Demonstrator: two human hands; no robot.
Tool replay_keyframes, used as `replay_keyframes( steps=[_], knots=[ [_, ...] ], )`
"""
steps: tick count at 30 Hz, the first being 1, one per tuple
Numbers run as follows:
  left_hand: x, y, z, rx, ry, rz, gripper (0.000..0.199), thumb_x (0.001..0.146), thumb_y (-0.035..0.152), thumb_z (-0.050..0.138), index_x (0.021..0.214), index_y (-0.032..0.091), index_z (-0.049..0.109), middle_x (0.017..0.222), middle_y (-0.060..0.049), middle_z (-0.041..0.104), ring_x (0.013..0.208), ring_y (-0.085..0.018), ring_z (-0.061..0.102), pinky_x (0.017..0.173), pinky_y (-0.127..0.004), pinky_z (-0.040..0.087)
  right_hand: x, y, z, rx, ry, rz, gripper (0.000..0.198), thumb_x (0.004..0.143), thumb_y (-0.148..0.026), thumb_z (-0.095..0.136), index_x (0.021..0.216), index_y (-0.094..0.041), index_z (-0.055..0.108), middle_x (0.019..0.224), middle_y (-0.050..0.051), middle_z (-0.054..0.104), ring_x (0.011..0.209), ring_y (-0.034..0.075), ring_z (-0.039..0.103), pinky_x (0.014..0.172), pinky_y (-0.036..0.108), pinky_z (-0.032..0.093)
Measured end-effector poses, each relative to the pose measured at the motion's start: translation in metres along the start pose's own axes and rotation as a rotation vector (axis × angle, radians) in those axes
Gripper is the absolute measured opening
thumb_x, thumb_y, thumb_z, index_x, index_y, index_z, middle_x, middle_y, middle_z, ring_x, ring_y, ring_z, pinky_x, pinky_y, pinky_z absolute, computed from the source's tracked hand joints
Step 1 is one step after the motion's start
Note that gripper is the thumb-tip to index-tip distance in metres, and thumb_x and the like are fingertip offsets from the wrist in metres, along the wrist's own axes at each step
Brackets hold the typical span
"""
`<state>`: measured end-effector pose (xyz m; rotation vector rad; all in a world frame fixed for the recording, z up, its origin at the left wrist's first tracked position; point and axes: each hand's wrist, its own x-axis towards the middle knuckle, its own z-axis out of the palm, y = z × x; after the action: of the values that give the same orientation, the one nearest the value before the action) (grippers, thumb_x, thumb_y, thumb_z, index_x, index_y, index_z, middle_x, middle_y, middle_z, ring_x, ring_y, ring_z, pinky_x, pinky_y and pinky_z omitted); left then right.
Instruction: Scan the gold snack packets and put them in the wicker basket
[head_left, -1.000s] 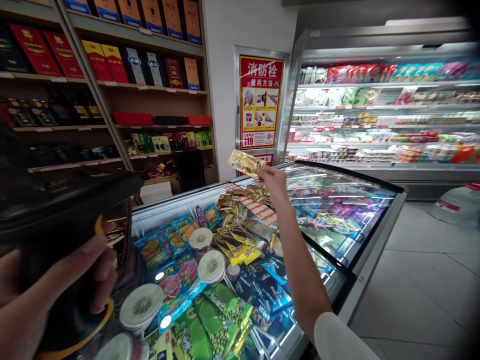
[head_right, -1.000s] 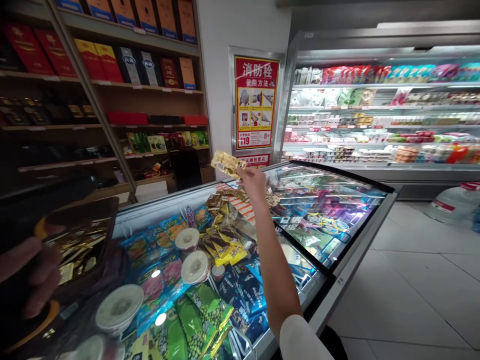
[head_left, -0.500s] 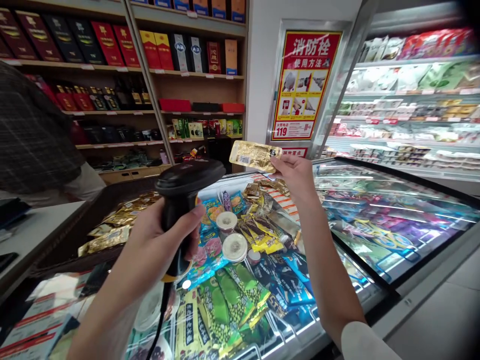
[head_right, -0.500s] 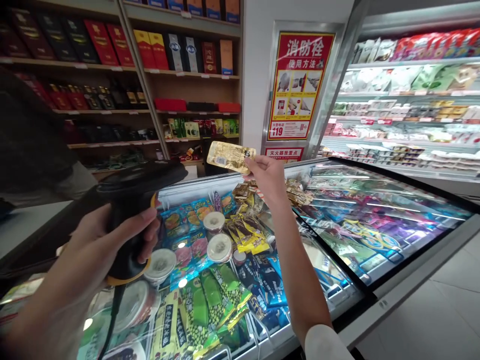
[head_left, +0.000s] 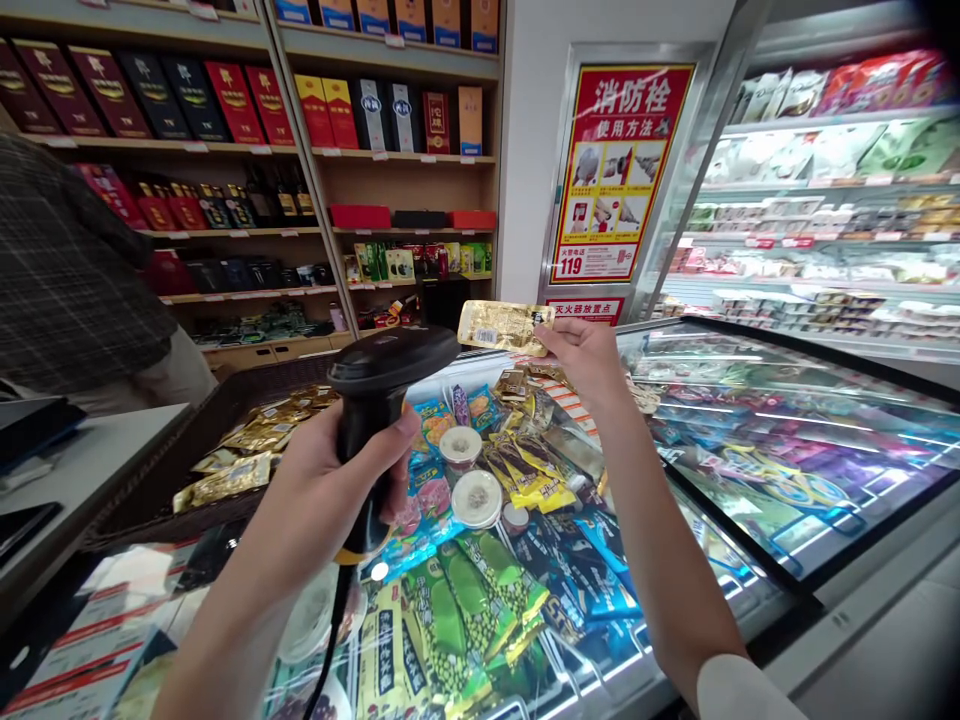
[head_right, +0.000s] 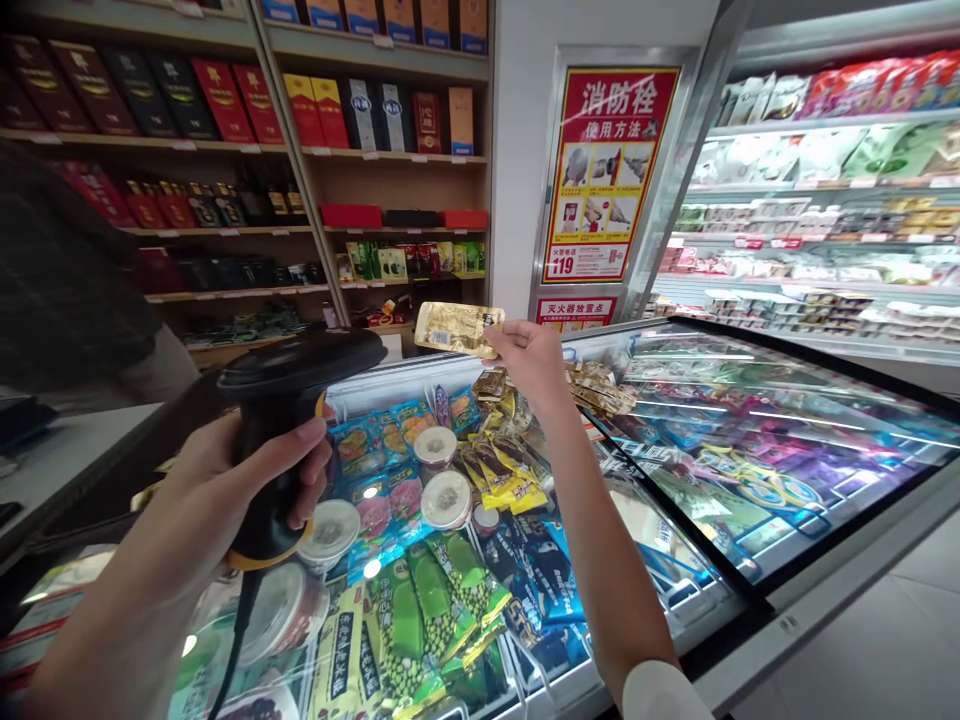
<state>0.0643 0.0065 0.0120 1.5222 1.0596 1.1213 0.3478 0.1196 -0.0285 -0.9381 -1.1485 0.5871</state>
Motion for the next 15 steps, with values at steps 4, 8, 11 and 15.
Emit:
replay_keyframes(
  steps=[4,8,11,15],
  knots=[
    [-0.001,0.002,-0.006,0.02,0.052,0.042,0.031,0.078,0.048,0.078,0.077,0.023,0.06,0.057,0.003,0.057,0.042,-0.012,0.052,0.039,-0.024,0.04,0.003,0.009,0.005,-0.027,-0.031,0.027,0.046,0.063,-0.055,0.088,0.083,-0.015,0.073,0.076,0.003,0.073,0.07,0.019,0.071,0.064,0.032,0.066],
    [-0.005,0.011,-0.018,0.031,0.169,0.098,0.031,0.078,0.045,0.078,0.068,0.022,0.059,0.056,0.002,0.058,0.039,-0.012,0.053,0.036,-0.023,0.04,0.004,0.019,0.01,-0.104,-0.07,0.058,0.036,0.068,-0.047,0.087,0.082,-0.016,0.075,0.077,0.004,0.075,0.068,0.019,0.072,0.064,0.032,0.065],
    [-0.012,0.021,-0.032,-0.014,0.291,0.162,0.023,0.076,0.038,0.079,0.072,0.022,0.063,0.055,0.002,0.058,0.038,-0.012,0.052,0.033,-0.023,0.039,-0.002,0.023,0.013,-0.195,-0.17,0.124,0.028,0.072,-0.039,0.087,0.082,-0.015,0.078,0.079,0.006,0.076,0.064,0.02,0.072,0.064,0.034,0.064],
    [-0.023,0.031,-0.056,-0.067,0.437,0.2,0.019,0.075,0.034,0.08,0.083,0.022,0.067,0.06,0.002,0.058,0.043,-0.012,0.052,0.033,-0.022,0.04,-0.017,0.025,0.036,-0.153,-0.276,0.184,0.022,0.073,-0.032,0.086,0.086,-0.016,0.08,0.084,0.006,0.078,0.068,0.022,0.074,0.064,0.034,0.065]
  ],
)
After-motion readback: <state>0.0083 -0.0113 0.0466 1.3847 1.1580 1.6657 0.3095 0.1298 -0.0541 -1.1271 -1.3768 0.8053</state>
